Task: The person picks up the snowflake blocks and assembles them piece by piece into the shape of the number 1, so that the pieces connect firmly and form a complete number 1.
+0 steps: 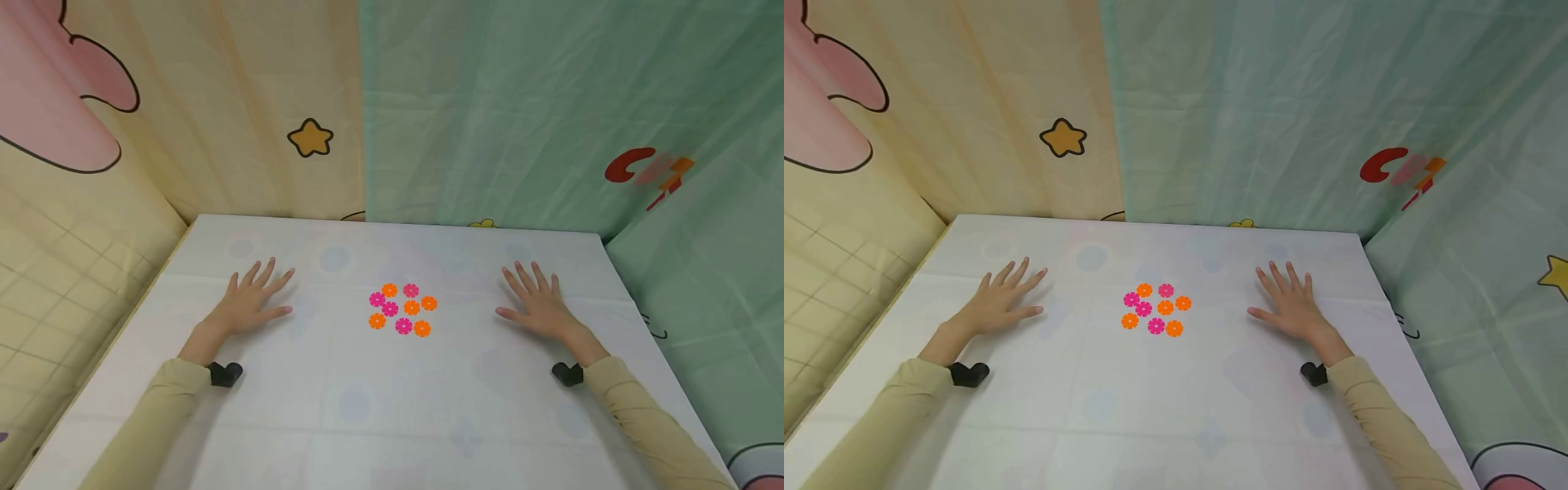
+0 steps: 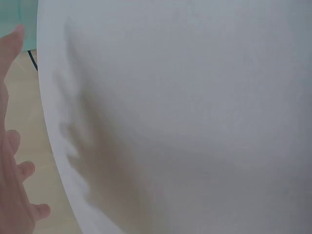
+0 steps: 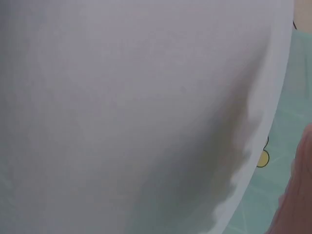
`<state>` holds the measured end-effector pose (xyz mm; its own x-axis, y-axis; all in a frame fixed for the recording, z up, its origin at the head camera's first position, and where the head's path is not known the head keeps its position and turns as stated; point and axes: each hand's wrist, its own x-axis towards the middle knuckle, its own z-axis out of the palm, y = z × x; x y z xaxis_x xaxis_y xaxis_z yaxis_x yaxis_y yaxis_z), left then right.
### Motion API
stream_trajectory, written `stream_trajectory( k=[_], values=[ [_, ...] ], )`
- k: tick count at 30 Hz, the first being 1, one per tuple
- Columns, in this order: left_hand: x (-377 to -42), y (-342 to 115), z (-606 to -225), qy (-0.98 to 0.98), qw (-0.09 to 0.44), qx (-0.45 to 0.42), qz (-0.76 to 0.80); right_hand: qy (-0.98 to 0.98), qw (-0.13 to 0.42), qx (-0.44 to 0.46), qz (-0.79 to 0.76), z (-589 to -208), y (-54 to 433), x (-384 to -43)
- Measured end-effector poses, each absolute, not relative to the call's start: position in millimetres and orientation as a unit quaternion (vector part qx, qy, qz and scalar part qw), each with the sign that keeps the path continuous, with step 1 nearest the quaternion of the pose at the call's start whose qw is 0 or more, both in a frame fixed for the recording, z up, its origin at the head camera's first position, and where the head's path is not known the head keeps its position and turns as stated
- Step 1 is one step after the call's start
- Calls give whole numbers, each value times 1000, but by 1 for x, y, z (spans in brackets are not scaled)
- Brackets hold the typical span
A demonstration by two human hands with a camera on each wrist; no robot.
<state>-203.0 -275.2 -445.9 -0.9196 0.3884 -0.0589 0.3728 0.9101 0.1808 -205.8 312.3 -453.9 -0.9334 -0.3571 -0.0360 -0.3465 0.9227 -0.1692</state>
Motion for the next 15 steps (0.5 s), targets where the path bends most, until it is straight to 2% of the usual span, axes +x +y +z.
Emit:
stream_trajectory(
  k=[7, 15],
  values=[
    [-201, -259, -443, 971, 20, 222, 82, 977, 5, -200, -68, -449, 299, -202],
    [-202, -243, -443, 965, -9, 243, 96, 972, 0, -221, -75, -447, 284, -200]
  ],
)
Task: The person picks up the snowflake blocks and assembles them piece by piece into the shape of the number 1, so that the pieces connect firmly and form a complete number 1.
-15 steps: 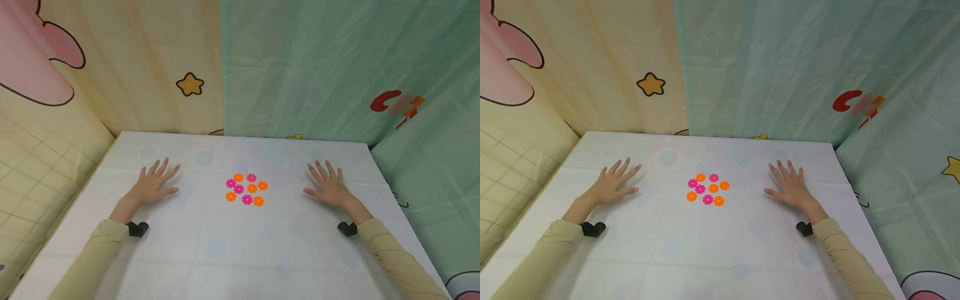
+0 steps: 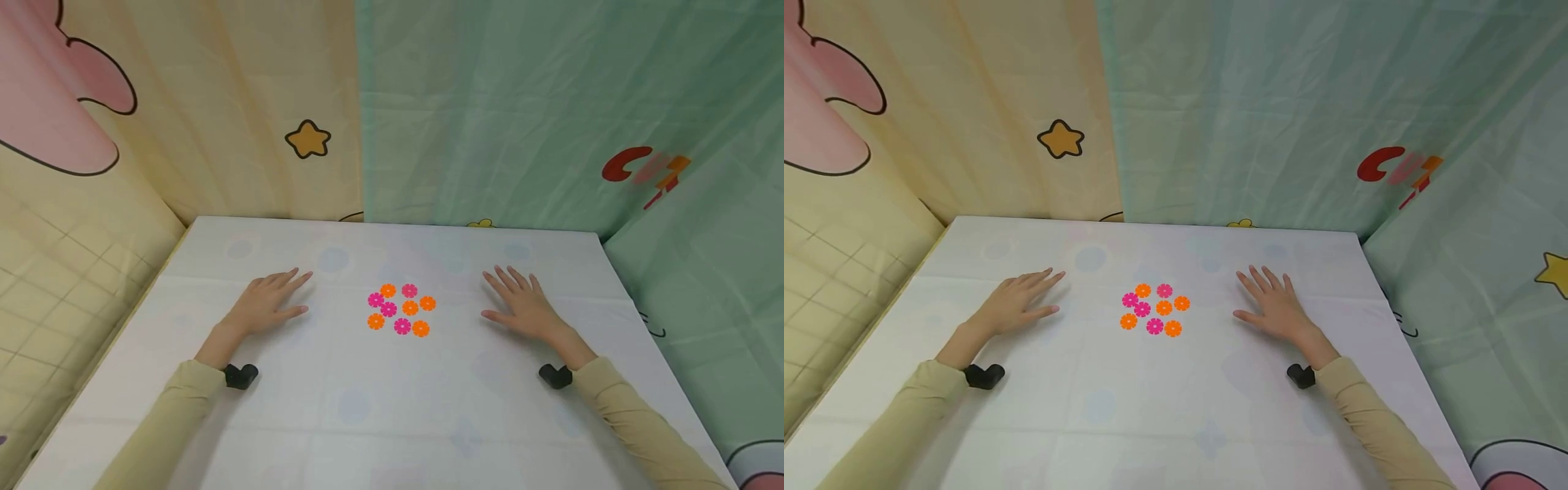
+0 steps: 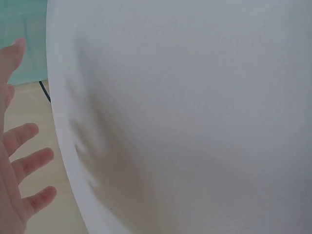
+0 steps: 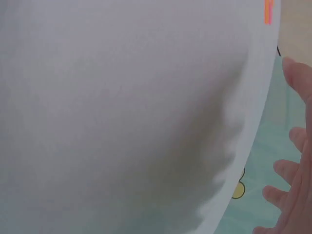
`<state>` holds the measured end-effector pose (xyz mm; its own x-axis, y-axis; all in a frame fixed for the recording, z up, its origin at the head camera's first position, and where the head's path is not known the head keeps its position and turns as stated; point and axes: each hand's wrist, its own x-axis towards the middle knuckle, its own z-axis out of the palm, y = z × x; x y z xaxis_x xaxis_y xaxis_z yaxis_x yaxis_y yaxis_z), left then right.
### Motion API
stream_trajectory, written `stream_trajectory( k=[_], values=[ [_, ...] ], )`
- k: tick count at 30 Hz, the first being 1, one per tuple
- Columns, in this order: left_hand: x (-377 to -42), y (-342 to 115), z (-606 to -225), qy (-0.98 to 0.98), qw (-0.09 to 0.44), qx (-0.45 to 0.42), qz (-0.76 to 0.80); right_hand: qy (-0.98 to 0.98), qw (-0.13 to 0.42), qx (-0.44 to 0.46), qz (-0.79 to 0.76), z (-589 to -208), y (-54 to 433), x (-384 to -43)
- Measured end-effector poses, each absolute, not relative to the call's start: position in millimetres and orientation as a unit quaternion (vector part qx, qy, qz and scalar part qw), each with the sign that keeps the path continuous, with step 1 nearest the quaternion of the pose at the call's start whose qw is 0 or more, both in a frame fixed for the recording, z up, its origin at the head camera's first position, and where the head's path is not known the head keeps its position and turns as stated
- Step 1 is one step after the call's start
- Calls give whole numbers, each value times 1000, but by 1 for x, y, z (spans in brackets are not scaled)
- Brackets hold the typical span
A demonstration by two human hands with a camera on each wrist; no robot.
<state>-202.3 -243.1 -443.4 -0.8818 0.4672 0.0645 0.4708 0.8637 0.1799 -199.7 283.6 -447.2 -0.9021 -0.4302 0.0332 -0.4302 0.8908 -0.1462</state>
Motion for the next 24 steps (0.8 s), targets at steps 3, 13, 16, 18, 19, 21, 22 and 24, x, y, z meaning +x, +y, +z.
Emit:
stream_trajectory(
  k=[3, 13, 16, 18, 19, 21, 22, 24],
  values=[
    [-203, -236, -445, -964, 18, -247, -98, 970, -8, -231, -79, -448, 278, -199],
    [-200, -205, -448, -960, 39, -248, -126, 950, -103, -259, -140, -452, 255, -197],
    [-199, -192, -446, -958, 50, -247, -137, 944, -117, -264, -158, -453, 247, -196],
    [-198, -184, -445, -957, 56, -245, -147, 940, -124, -267, -172, -453, 242, -195],
    [-198, -179, -445, -956, 57, -243, -153, 938, -127, -268, -182, -453, 239, -195],
    [-197, -171, -443, -956, 56, -239, -163, 932, -128, -272, -202, -453, 235, -194],
    [-196, -167, -443, -956, 53, -237, -166, 930, -127, -272, -212, -453, 233, -193],
    [-195, -159, -441, -956, 49, -234, -171, 927, -122, -272, -230, -454, 229, -192]
  ],
)
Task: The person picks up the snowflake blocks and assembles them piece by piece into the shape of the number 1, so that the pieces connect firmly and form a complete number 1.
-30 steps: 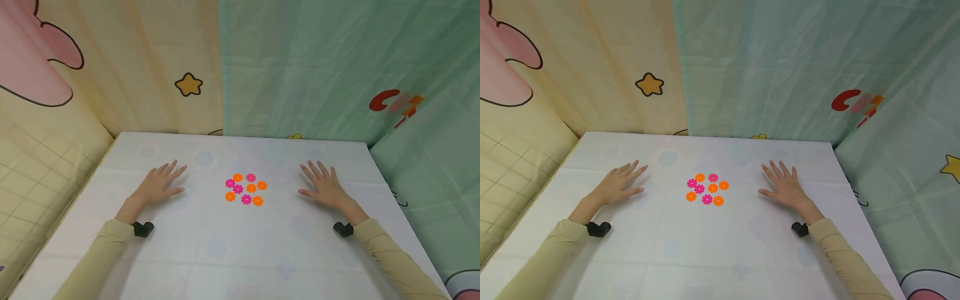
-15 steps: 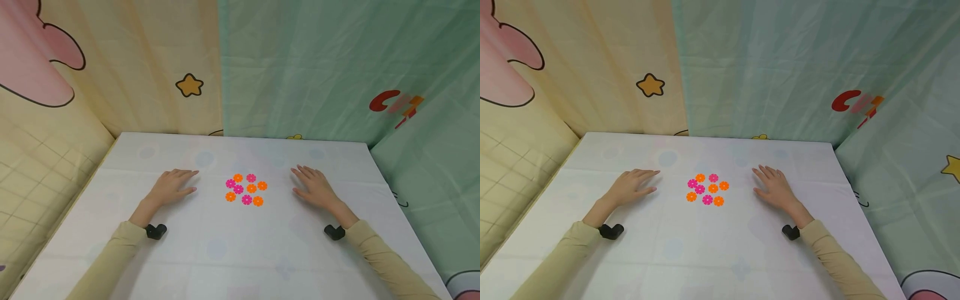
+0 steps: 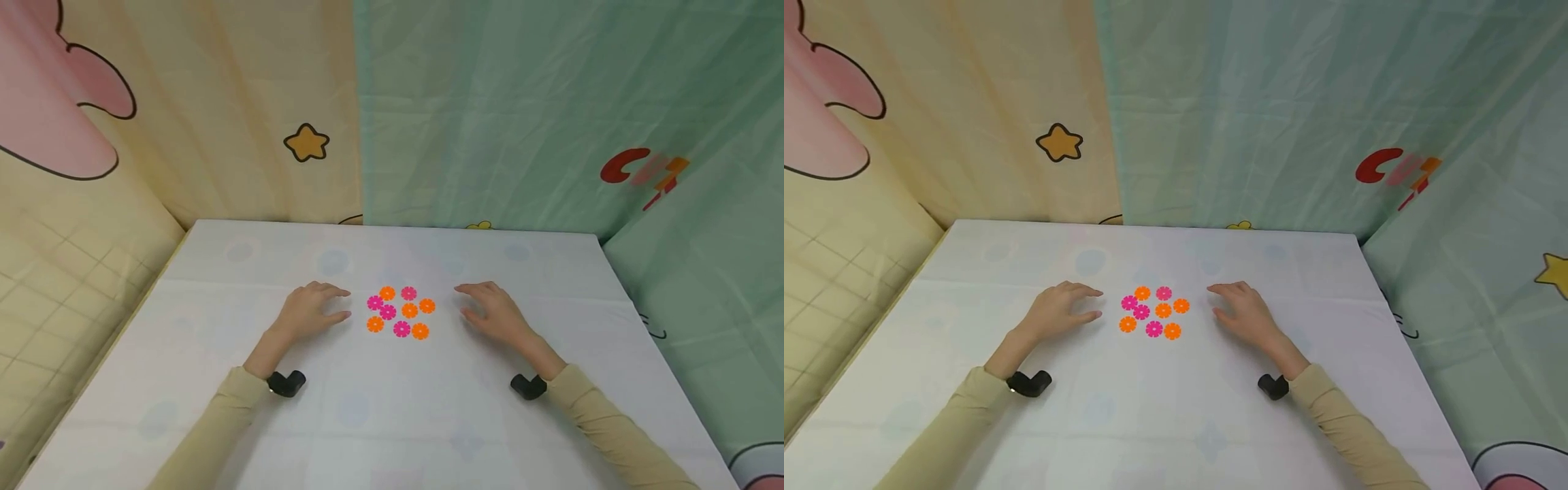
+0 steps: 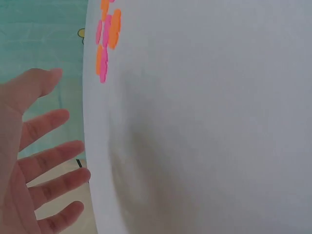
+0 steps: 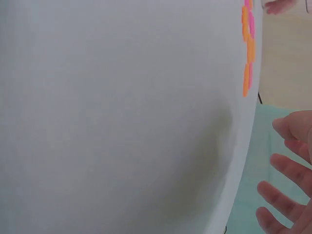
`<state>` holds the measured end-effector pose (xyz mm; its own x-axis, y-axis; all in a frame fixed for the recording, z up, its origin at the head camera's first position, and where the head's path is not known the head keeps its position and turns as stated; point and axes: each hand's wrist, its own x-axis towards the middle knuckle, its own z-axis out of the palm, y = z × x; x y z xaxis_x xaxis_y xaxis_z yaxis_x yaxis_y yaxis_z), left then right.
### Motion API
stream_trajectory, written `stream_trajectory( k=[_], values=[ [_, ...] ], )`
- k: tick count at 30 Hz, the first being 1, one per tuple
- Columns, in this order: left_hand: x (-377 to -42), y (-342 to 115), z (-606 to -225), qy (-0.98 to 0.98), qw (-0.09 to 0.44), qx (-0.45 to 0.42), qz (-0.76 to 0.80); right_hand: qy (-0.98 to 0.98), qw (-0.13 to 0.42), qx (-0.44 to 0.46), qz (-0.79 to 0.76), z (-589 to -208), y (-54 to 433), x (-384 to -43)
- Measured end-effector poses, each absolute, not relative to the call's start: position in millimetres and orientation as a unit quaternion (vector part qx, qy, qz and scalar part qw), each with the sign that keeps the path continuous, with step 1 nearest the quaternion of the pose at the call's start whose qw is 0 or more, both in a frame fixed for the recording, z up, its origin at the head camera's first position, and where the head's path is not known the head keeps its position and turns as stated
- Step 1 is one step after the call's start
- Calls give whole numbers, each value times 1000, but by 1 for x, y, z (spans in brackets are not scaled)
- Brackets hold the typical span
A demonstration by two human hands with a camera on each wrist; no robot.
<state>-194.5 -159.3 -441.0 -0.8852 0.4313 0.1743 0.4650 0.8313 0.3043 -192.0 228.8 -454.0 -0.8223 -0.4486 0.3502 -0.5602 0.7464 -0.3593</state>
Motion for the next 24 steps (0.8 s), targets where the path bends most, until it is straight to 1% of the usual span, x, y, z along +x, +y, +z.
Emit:
stream_trajectory(
  k=[6, 17, 21, 24],
  values=[
    [-190, -138, -435, -950, 32, -235, -204, -929, 82, 243, 266, -453, 215, -186],
    [-194, -102, -435, -944, -53, -178, -271, -910, -29, 195, 365, -452, 192, -188],
    [-195, -97, -441, -941, -81, -162, -287, -905, -55, 186, 380, -451, 184, -188],
    [-195, -93, -444, -941, -89, -150, -291, -902, -70, 185, 385, -451, 178, -188]
  ],
)
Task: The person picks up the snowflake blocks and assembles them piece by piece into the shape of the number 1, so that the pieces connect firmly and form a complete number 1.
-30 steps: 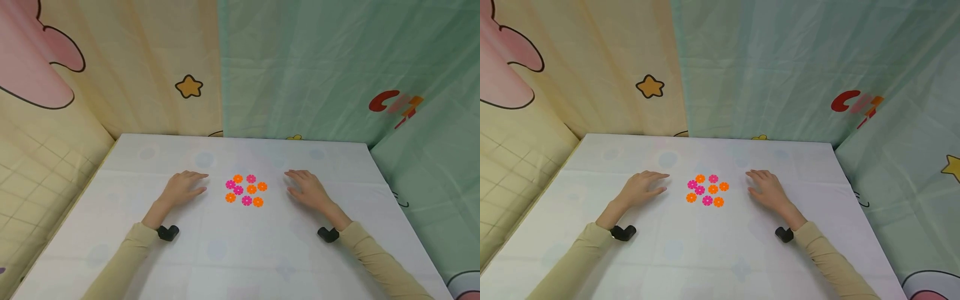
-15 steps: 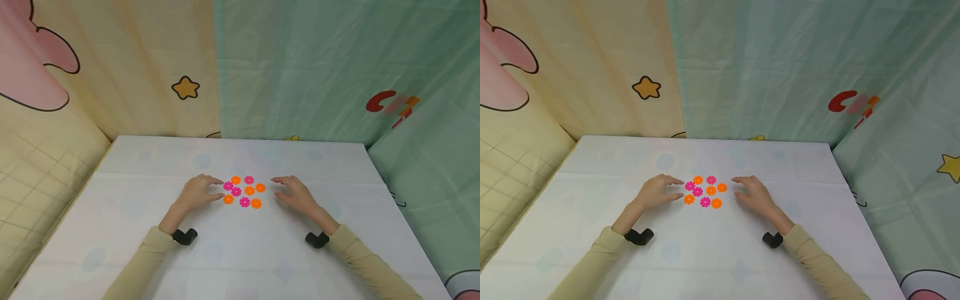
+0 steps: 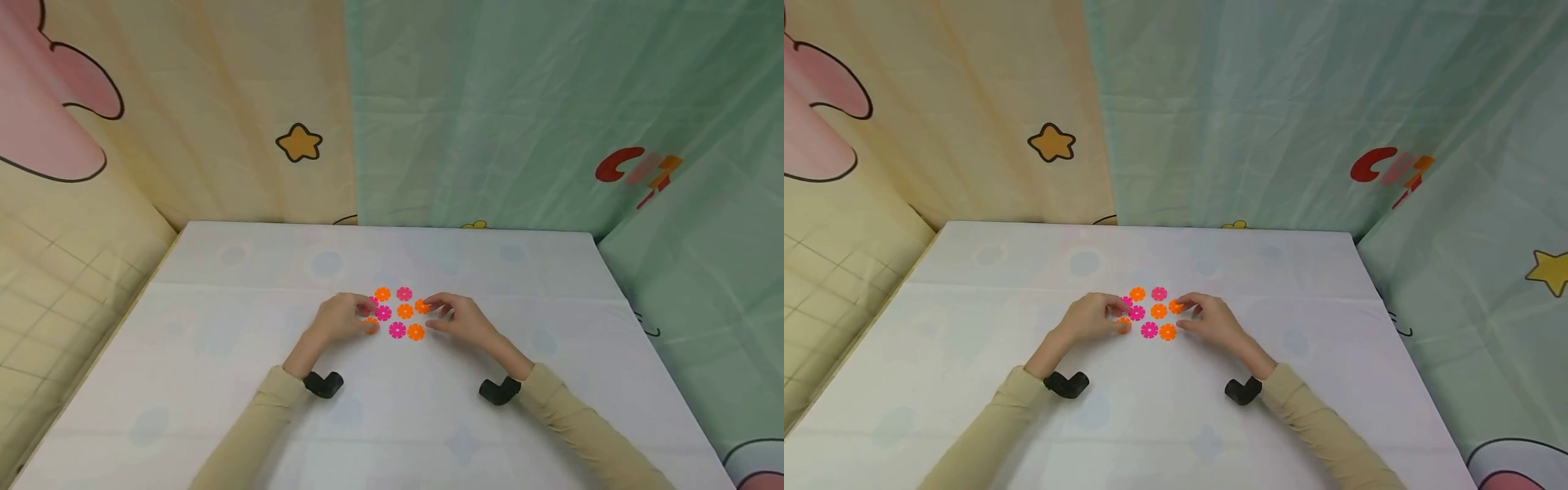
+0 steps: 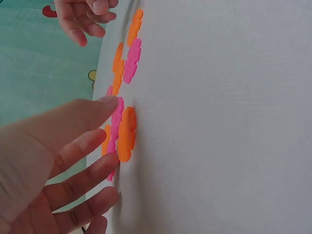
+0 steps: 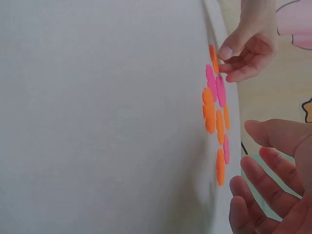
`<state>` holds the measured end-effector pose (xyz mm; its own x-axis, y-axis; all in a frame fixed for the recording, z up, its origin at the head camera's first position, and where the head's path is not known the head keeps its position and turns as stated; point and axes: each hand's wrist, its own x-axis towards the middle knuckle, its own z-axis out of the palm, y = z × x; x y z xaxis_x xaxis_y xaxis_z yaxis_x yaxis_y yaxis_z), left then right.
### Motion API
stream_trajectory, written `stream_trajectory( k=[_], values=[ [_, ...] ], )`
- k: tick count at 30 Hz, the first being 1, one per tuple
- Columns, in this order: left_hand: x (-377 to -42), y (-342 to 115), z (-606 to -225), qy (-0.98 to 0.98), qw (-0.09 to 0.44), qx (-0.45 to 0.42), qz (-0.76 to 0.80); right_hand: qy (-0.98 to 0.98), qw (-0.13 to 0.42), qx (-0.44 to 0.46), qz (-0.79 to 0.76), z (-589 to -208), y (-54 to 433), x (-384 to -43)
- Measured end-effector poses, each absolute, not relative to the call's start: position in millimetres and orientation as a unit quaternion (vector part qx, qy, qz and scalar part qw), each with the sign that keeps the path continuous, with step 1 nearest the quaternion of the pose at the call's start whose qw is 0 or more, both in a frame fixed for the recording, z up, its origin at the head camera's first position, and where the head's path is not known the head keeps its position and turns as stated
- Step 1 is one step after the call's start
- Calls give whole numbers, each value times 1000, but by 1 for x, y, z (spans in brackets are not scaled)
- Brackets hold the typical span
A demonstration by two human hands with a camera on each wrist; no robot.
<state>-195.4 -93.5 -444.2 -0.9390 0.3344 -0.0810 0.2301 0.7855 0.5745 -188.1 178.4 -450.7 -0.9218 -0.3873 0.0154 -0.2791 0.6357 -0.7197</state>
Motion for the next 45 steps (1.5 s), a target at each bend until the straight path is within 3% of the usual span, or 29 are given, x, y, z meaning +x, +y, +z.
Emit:
stream_trajectory(
  k=[11, 22, 45],
  values=[
    [-197, -86, -443, 945, 114, 96, 291, 896, 99, -185, -391, -457, 164, -189],
    [-194, -79, -443, 963, 103, 68, 240, 904, 125, -177, -369, -459, 157, -186],
    [-190, -69, -438, 980, 95, 69, 159, 921, 153, -166, -317, -455, 151, -189]
  ],
)
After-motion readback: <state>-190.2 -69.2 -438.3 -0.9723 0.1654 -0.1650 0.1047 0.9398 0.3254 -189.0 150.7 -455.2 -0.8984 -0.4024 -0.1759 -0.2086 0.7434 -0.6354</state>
